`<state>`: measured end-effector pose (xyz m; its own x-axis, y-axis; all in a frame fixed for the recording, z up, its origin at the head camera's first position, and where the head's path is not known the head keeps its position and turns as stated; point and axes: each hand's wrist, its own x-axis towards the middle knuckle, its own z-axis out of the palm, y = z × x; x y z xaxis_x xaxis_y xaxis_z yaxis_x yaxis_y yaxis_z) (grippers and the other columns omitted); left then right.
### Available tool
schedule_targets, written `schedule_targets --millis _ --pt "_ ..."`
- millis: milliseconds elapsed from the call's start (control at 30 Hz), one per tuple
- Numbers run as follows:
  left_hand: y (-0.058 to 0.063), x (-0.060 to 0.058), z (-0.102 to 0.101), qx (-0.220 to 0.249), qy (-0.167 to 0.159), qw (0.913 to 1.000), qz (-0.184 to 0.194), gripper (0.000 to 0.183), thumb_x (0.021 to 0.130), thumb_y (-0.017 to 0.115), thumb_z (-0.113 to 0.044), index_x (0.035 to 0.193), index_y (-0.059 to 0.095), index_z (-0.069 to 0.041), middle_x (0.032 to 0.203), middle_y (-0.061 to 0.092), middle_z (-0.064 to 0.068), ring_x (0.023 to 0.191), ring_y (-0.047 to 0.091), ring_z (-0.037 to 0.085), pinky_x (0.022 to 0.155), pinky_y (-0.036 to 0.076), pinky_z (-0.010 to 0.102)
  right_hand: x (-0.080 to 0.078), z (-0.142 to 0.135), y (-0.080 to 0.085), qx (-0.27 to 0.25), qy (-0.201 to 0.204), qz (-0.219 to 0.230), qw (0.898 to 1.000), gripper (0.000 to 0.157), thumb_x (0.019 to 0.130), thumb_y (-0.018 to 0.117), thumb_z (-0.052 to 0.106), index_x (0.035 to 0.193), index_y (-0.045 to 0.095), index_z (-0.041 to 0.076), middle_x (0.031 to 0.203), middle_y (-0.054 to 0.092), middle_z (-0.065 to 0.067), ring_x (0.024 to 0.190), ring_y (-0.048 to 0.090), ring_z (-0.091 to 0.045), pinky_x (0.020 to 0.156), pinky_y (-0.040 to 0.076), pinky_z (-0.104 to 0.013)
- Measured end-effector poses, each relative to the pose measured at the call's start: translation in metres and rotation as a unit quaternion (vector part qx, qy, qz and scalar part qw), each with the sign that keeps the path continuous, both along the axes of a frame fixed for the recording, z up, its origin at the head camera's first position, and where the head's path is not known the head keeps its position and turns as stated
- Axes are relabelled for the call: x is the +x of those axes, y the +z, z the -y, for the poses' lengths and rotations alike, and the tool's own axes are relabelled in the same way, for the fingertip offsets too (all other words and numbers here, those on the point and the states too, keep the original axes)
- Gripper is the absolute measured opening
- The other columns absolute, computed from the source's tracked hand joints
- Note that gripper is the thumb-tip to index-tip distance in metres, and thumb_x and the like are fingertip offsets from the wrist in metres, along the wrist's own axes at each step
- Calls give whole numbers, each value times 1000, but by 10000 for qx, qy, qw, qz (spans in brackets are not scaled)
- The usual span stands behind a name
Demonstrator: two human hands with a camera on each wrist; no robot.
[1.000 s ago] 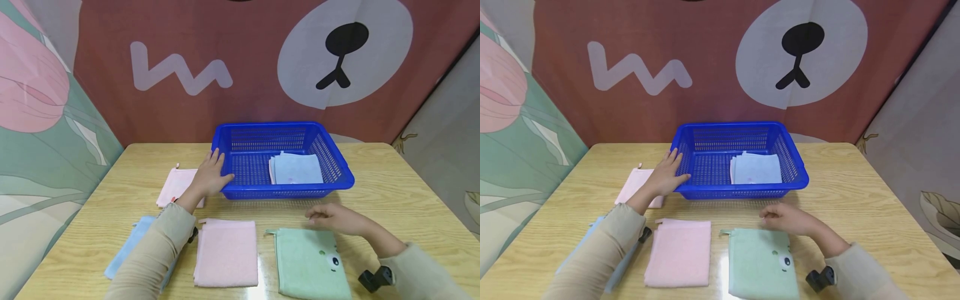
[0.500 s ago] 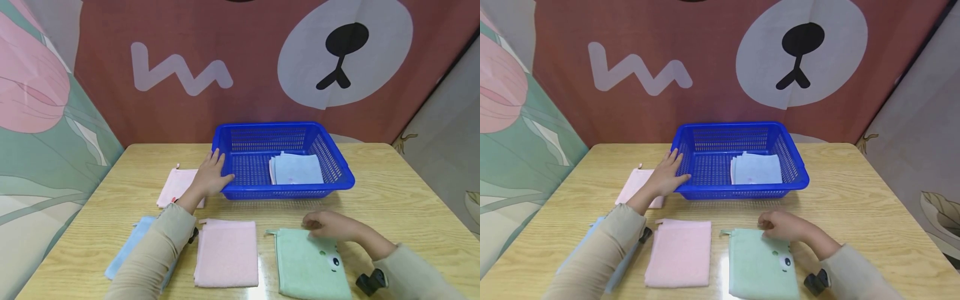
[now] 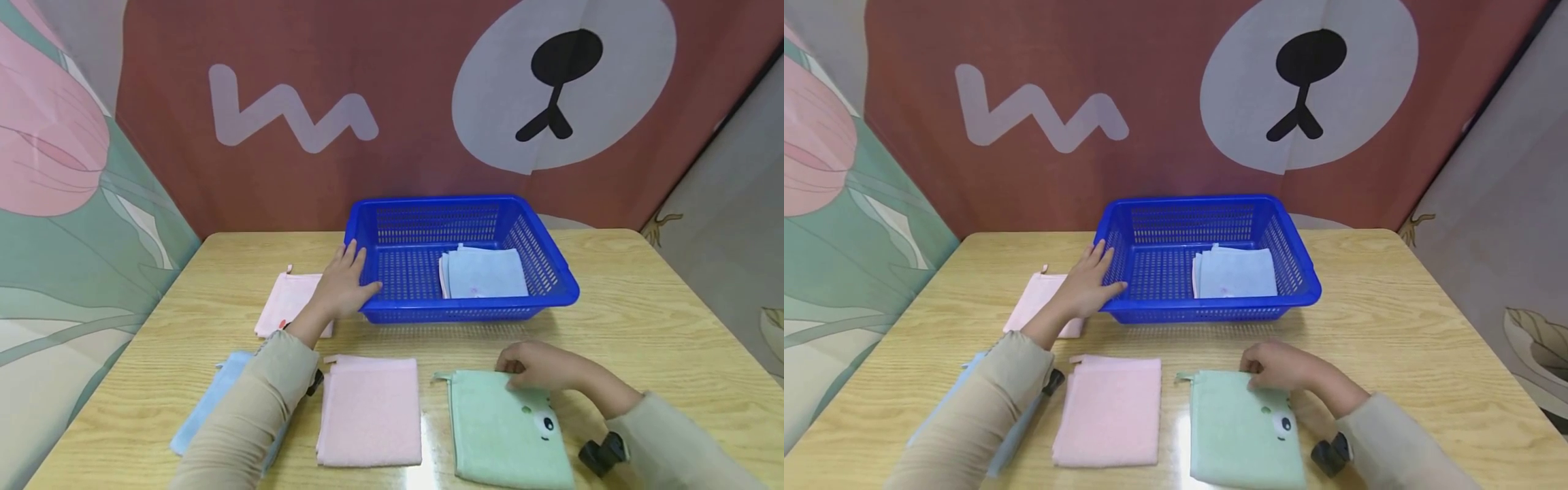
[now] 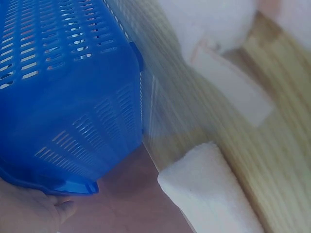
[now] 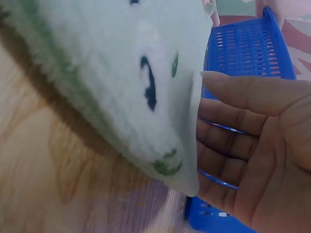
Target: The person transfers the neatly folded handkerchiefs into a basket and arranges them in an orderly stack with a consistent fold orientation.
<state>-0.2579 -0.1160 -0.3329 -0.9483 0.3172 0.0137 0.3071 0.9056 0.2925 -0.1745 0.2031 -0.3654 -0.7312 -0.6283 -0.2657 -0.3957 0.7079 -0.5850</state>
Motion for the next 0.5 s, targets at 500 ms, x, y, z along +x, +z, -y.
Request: schedule_targets --millis 500 --pt "1 0 0 -10 9 10000 -29 73 85 41 -46 136 15 0 142 3 16 128 -3 30 102 8 43 -4 12 -5 514 -293 19 9982 19 65 68 -1 73 57 13 65 49 6 60 44 -12 53 39 -26"
